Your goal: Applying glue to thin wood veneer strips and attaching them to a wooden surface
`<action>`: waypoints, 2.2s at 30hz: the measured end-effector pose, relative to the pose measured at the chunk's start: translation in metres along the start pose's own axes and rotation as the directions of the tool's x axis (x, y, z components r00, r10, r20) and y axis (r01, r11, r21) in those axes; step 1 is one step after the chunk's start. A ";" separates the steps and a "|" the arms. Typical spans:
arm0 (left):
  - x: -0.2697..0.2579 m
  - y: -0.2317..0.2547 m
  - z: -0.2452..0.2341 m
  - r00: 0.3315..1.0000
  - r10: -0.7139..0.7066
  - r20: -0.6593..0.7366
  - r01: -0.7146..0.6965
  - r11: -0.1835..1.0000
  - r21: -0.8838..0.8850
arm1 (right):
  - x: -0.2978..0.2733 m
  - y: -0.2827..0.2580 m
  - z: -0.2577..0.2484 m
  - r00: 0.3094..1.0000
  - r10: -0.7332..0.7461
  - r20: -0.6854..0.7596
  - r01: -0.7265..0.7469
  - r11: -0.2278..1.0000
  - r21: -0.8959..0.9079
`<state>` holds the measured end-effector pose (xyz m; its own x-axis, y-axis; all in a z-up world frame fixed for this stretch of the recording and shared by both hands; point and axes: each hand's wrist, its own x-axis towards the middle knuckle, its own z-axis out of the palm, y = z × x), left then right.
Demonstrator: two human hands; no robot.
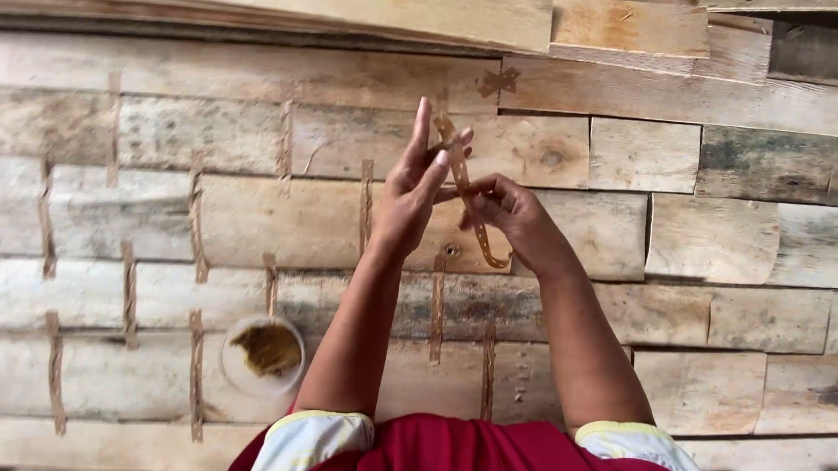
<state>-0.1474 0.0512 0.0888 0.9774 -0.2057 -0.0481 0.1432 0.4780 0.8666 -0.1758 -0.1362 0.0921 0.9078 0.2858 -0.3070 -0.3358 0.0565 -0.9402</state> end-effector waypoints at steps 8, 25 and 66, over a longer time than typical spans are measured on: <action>-0.167 0.067 -0.031 0.887 0.334 -0.318 -0.207 0.904 0.374 | -0.081 0.015 0.101 0.983 0.091 0.160 -0.086 0.995 -0.042; -0.341 -0.024 -0.248 0.854 0.387 -0.347 0.009 0.657 0.754 | -0.073 0.116 0.297 0.938 -0.148 0.313 0.345 0.315 -0.884; -0.279 0.158 -0.160 0.697 0.694 -0.181 -0.354 0.553 0.754 | -0.062 0.116 0.326 0.960 -0.068 0.273 0.279 0.354 -0.893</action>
<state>-0.3727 0.3209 0.1601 0.8085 0.3434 0.4779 -0.3842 -0.3072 0.8707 -0.3531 0.1647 0.0496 0.8254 0.5313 -0.1909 0.3587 -0.7546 -0.5495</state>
